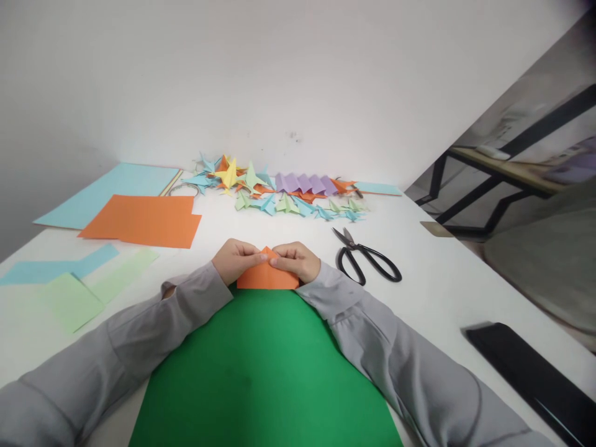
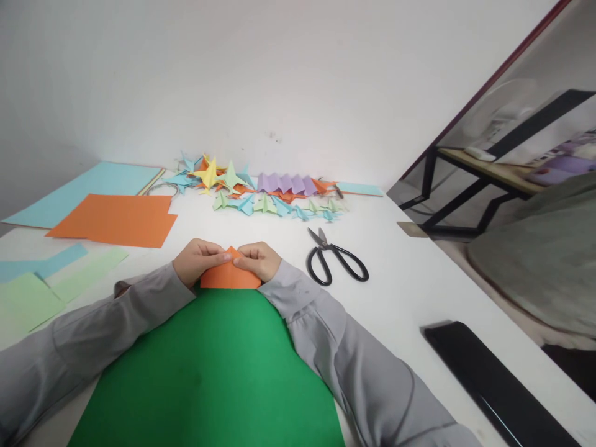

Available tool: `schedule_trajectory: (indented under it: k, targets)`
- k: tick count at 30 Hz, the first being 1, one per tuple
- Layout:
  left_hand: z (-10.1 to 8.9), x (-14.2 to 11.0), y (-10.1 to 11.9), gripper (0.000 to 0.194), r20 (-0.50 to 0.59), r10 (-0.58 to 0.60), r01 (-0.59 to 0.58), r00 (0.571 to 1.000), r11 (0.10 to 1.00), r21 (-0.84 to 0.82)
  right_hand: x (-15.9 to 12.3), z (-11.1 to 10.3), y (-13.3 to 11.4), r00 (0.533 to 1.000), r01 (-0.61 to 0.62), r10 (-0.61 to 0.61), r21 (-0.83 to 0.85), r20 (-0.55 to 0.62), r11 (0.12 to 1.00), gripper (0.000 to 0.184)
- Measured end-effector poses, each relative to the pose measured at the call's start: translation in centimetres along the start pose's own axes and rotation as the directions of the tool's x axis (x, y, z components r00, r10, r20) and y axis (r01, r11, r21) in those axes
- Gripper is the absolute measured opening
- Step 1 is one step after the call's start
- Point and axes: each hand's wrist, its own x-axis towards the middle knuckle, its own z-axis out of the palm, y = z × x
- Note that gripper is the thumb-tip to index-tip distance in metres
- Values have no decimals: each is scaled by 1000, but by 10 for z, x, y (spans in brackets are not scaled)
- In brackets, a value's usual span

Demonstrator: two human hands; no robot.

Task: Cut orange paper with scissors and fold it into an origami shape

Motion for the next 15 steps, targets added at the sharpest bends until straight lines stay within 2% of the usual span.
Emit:
schedule_trajectory:
  k: [6, 15]
  targets:
    - [-1, 1, -1, 28, -4, 7, -7, 1000, 1000, 3, -5, 3, -8, 1000, 9, -9, -29, 5, 1000, 41]
    - [2, -1, 1, 28, 5, -15, 15, 1000, 1000, -10, 3, -1, 1, 1000, -1, 1, 14, 25, 1000, 43]
